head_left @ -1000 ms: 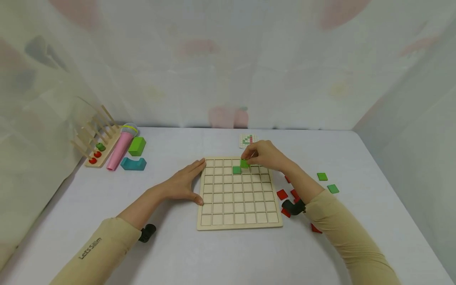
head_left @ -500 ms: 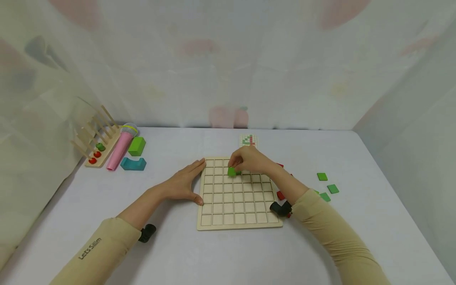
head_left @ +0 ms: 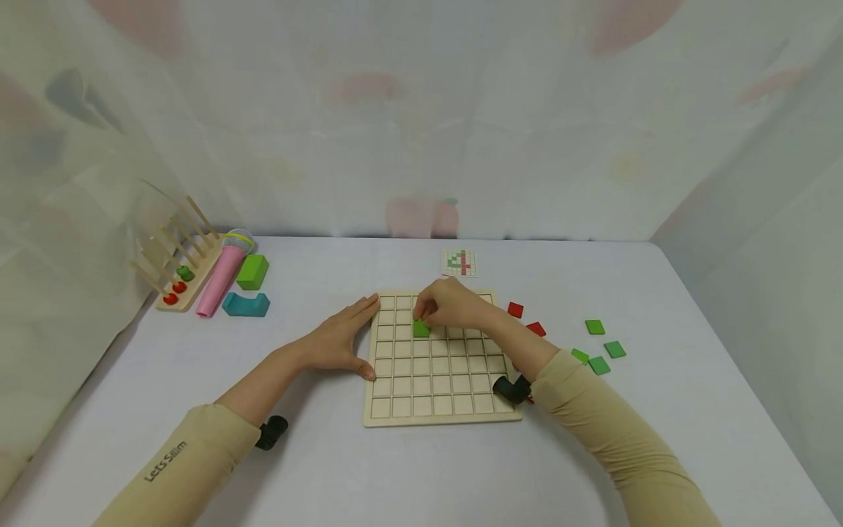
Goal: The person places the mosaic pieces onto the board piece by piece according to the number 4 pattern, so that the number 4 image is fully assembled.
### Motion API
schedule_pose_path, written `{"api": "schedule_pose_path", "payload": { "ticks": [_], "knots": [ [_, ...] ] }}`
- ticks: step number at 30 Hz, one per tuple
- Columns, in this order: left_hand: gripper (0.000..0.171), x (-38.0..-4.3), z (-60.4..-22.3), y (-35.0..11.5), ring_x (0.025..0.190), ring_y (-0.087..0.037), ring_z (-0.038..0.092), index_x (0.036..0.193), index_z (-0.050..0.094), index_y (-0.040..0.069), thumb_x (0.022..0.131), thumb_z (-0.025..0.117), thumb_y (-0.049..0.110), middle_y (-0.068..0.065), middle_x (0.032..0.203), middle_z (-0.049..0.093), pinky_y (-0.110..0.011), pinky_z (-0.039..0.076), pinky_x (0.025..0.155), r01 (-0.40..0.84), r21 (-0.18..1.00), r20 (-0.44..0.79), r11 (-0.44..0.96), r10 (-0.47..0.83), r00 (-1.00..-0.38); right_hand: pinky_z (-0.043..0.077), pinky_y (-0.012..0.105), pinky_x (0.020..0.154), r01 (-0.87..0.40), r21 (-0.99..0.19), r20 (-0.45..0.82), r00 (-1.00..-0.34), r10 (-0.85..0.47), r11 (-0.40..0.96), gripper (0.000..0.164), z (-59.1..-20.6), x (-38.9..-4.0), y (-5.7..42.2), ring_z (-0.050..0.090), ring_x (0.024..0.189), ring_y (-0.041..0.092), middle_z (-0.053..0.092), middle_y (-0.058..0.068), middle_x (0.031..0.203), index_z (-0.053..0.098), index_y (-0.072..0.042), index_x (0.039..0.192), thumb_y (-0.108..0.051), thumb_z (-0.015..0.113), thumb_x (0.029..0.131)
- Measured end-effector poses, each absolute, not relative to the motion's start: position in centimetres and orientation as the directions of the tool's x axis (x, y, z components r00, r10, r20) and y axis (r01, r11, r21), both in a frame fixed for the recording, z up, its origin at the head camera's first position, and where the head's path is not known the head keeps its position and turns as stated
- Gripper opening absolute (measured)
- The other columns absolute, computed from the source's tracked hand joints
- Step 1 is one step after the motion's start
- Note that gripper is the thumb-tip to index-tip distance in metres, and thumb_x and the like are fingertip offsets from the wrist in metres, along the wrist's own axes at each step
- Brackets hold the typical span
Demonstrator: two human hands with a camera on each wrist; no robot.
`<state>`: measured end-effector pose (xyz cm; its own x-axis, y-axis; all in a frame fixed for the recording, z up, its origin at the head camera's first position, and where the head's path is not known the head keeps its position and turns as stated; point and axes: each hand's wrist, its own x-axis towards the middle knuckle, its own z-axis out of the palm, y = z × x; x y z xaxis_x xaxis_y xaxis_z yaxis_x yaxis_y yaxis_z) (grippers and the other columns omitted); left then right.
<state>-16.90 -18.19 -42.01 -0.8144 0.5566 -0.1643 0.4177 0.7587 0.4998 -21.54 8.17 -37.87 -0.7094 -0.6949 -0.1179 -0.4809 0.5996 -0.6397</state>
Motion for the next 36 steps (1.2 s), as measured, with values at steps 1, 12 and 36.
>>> {"api": "schedule_pose_path", "payload": {
  "ticks": [1,12,36],
  "knots": [
    [0.133,-16.89,-42.01,-18.18,0.155,-0.040,0.012,0.158,0.015,0.002,0.061,0.088,0.056,-0.014,0.168,0.009,-0.060,0.020,0.123,0.419,0.500,-0.162,0.757,0.558,-0.814,0.056,0.021,0.076,-0.479,-0.637,-0.122,-0.711,-0.693,0.604,0.014,-37.87,-21.51,8.14,0.069,0.083,0.008,0.077,0.002,0.090,0.076,-0.010,0.093,-0.001,0.070,0.085],
    [0.134,-16.88,-42.15,-18.20,0.155,-0.039,0.011,0.158,0.016,0.003,0.060,0.088,0.058,-0.014,0.168,0.010,-0.060,0.020,0.124,0.420,0.503,-0.158,0.756,0.558,-0.815,0.055,0.021,0.076,-0.465,-0.611,-0.143,-0.732,-0.667,0.641,0.012,-38.09,-21.18,7.88,0.067,0.079,0.006,0.076,0.000,0.086,0.076,-0.011,0.091,-0.002,0.070,0.086],
    [0.134,-16.92,-42.28,-18.31,0.156,-0.038,0.009,0.159,0.014,0.005,0.060,0.087,0.058,-0.011,0.169,0.007,-0.061,0.019,0.123,0.408,0.505,-0.170,0.761,0.551,-0.817,0.055,0.022,0.075,-0.496,-0.569,-0.133,-0.732,-0.668,0.657,0.012,-38.45,-21.07,7.83,0.067,0.081,0.007,0.076,-0.001,0.090,0.078,-0.014,0.093,-0.006,0.072,0.087]
  ]
}}
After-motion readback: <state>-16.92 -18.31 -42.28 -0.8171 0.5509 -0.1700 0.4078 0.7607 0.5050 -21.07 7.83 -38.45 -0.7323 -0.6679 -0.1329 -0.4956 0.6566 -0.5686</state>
